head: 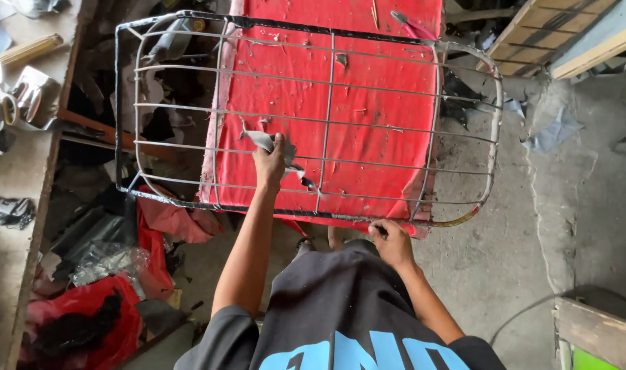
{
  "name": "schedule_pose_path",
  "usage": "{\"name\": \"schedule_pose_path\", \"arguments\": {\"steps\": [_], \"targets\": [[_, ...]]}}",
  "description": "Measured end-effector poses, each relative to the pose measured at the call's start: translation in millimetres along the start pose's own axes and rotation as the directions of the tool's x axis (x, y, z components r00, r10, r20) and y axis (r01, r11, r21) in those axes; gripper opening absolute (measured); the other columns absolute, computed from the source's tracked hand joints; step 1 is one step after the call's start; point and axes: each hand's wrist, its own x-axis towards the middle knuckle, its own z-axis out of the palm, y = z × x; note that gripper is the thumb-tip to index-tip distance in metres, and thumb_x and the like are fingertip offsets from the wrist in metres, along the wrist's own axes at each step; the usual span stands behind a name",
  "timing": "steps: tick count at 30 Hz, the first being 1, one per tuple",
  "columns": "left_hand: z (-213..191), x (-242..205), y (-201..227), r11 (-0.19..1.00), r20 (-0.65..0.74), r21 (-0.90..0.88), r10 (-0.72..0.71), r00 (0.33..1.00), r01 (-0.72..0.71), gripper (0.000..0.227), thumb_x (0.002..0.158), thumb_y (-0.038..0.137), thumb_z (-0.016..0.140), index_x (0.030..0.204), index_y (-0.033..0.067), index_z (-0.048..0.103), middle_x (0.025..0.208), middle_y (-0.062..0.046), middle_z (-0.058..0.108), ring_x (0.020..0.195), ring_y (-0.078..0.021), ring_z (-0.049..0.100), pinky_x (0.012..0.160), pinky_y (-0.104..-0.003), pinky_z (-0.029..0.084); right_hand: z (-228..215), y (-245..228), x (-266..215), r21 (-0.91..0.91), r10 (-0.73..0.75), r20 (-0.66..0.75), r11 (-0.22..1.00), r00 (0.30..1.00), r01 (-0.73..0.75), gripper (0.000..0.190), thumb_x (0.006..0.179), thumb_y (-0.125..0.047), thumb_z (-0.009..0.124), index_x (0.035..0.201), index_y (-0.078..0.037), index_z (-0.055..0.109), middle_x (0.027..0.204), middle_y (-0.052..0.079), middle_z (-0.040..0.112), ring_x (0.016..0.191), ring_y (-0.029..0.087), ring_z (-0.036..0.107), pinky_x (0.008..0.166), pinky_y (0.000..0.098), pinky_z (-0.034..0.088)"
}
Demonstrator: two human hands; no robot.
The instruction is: Cutting strips of black material and wrapping them around a metal furniture frame to reinforce it.
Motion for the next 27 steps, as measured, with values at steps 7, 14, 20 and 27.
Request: {"name": "schedule_pose_path", "arguments": {"steps": [7, 14, 20, 27], "targets": [[-38, -17, 29, 0.935, -0.118, 0.354, 0.076, 0.990, -0.029, 0.046, 0.092, 0.048, 0.077, 0.110, 0.0058, 0.072, 0.105, -0.019, 0.060, 0.101, -0.0391, 0.060, 0.091, -0.050, 0.048, 0, -2, -31, 0.076, 0.252, 0.024, 0.965, 0.968, -0.253, 0.019, 0.095, -0.029, 0.076, 0.106, -0.016, 0.083, 0.095, 0.015, 0.079, 0.096, 0.033, 0.077, 0.089, 0.0440, 0.060], [-63, -135, 42, 0.921, 0.570, 0.142, 0.224, 0.791, -0.363, 0.035, 0.098, 0.024, 0.075, 0.130, 0.0100, 0.069, 0.112, -0.019, 0.074, 0.111, -0.0398, 0.071, 0.095, -0.053, 0.056, 14, -70, -15, 0.609, 0.295, 0.349, 0.650, 0.889, -0.455, 0.082, 0.103, -0.073, 0.052, 0.122, 0.003, 0.074, 0.107, 0.022, 0.076, 0.096, 0.028, 0.069, 0.088, 0.0385, 0.052], [-67, -214, -27, 0.824, 0.641, 0.460, -0.051, 0.766, -0.330, 0.017, 0.095, 0.045, 0.068, 0.090, 0.0285, 0.065, 0.085, 0.000, 0.073, 0.091, -0.0308, 0.073, 0.079, -0.048, 0.057, 31, -127, 7, 0.569, 0.113, 0.215, 0.793, 0.970, -0.218, 0.027, 0.107, -0.024, 0.065, 0.110, -0.002, 0.080, 0.102, 0.015, 0.076, 0.104, 0.021, 0.068, 0.101, 0.0388, 0.054], [-107, -228, -20, 0.952, 0.459, 0.266, 0.016, 0.888, -0.154, 0.062, 0.093, 0.051, 0.075, 0.142, 0.0168, 0.061, 0.128, -0.017, 0.068, 0.123, -0.0347, 0.067, 0.102, -0.050, 0.055, 47, -138, 0, -0.068, 0.114, 0.570, 0.993, 0.814, -0.091, 0.035, 0.098, -0.045, 0.070, 0.106, -0.014, 0.086, 0.096, 0.016, 0.081, 0.096, 0.031, 0.075, 0.088, 0.0488, 0.056]]}}
